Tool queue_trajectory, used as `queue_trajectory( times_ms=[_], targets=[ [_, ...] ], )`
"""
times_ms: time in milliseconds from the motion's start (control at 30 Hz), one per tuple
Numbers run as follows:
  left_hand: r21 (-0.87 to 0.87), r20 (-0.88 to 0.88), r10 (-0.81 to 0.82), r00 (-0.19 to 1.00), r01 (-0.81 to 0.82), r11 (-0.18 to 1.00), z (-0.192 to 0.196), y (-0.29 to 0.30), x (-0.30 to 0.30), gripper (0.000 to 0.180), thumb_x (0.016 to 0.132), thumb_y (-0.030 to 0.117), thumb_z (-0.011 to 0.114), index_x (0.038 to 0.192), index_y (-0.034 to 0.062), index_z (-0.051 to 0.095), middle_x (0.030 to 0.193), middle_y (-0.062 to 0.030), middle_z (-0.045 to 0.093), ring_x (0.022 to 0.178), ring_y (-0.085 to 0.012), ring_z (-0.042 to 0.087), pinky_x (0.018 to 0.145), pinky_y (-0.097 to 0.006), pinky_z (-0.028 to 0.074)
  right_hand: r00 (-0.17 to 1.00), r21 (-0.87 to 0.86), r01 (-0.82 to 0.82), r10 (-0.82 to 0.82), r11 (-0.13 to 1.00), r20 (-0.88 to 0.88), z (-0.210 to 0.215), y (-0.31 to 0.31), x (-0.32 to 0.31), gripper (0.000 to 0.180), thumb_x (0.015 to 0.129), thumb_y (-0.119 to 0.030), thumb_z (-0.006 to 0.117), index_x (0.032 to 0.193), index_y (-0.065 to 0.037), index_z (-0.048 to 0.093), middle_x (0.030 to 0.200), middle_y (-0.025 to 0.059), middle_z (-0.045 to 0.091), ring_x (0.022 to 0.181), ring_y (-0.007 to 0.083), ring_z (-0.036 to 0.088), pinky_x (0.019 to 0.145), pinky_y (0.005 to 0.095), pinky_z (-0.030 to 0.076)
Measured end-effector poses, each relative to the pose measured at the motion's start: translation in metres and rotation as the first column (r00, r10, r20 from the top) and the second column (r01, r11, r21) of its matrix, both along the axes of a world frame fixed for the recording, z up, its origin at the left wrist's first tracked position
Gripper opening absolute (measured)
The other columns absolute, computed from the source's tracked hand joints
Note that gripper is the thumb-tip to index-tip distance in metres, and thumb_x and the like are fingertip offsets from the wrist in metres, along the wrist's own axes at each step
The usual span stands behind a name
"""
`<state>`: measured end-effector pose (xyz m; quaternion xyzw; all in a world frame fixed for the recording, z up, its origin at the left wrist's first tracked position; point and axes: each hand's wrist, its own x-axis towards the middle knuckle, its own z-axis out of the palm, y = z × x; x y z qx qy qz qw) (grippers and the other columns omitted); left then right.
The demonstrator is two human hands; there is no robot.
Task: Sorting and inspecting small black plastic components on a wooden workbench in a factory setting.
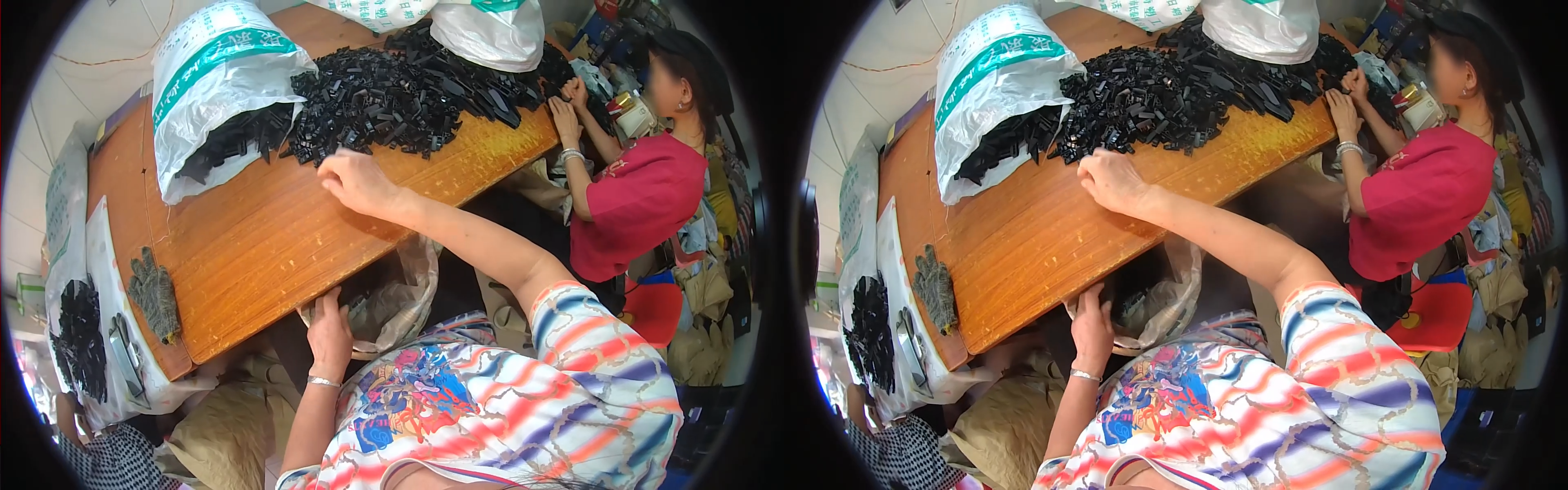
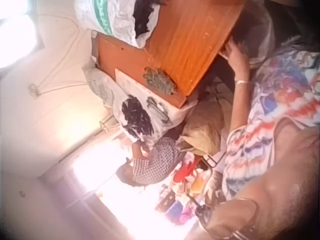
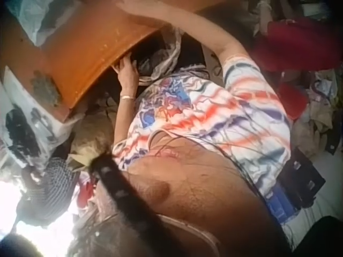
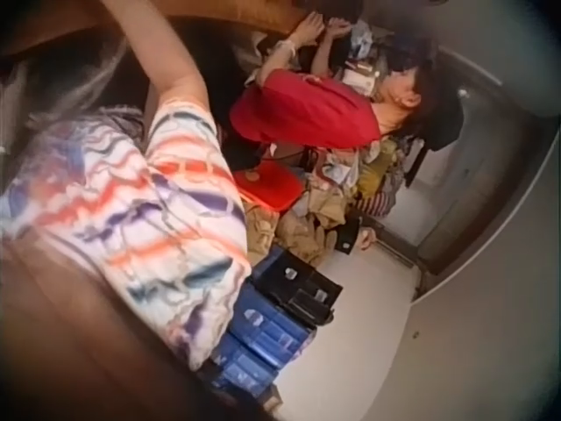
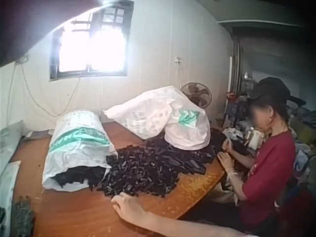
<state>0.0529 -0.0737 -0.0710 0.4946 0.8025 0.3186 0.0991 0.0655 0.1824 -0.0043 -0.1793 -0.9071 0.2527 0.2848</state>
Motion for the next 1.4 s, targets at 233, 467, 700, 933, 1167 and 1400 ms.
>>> queue_trajectory(
  times_ms=[233,467,700,933,1167,1400],
  targets=[
    [0.069,0.089,-0.312,0.946,0.307,0.949,0.062,0.022,-0.015,0.015,0.080,0.010,0.064,0.094,0.0089,0.062,0.082,-0.0136,0.063,0.074,-0.0316,0.063,0.070,-0.040,0.050,0.965,0.360,0.084,-0.166,0.929,0.203,-0.015,0.015,-0.043,0.027,0.079,-0.011,0.063,0.105,-0.009,0.056,0.103,0.0178,0.049,0.085,0.0333,0.059,0.067,0.0423,0.052],
    [0.290,-0.396,0.045,0.917,0.078,0.954,0.082,0.136,-0.151,0.028,0.084,0.005,0.056,0.111,0.0059,0.058,0.107,-0.0147,0.059,0.101,-0.0323,0.056,0.083,-0.039,0.047,0.992,0.408,0.038,-0.084,0.912,0.096,-0.021,0.010,-0.045,0.012,0.077,-0.012,0.060,0.086,-0.006,0.057,0.094,0.0155,0.052,0.079,0.0313,0.060,0.063,0.0414,0.053],
    [0.170,-0.522,-0.011,0.853,0.116,0.978,0.071,0.221,-0.192,0.037,0.086,0.020,0.057,0.123,0.0157,0.055,0.132,-0.0087,0.046,0.127,-0.0298,0.037,0.096,-0.051,0.038,0.993,0.442,0.088,-0.044,0.893,-0.108,-0.033,0.001,-0.024,0.007,0.076,-0.011,0.059,0.082,-0.007,0.056,0.093,0.0117,0.052,0.079,0.0268,0.056,0.066,0.0368,0.048],
    [0.101,-0.591,-0.042,0.806,0.126,0.987,0.065,0.208,-0.204,0.032,0.084,0.019,0.059,0.116,0.0163,0.057,0.126,-0.0063,0.051,0.122,-0.0310,0.042,0.091,-0.047,0.041,0.992,0.353,0.089,-0.051,0.931,-0.115,-0.031,0.000,-0.021,0.013,0.079,-0.011,0.063,0.090,-0.008,0.059,0.093,0.0074,0.054,0.082,0.0254,0.056,0.071,0.0370,0.046],
    [0.137,-0.536,-0.079,0.840,0.179,0.974,0.069,0.147,-0.185,0.036,0.080,0.007,0.059,0.115,0.0135,0.058,0.125,-0.0088,0.052,0.117,-0.0333,0.045,0.092,-0.043,0.043,0.983,0.374,-0.038,0.101,0.927,-0.152,-0.031,0.007,-0.020,0.013,0.077,-0.007,0.061,0.090,-0.005,0.061,0.094,0.0090,0.055,0.083,0.0267,0.059,0.070,0.0350,0.050],
    [0.263,-0.319,-0.114,0.941,0.203,0.943,0.065,0.088,-0.157,0.053,0.077,-0.004,0.058,0.127,0.0105,0.050,0.127,-0.0118,0.052,0.123,-0.0343,0.043,0.104,-0.040,0.036,0.970,0.244,-0.130,0.175,0.961,-0.172,-0.022,-0.001,-0.019,0.019,0.076,0.001,0.064,0.095,-0.002,0.061,0.097,0.0116,0.055,0.085,0.0306,0.061,0.071,0.0373,0.051]
  ],
)
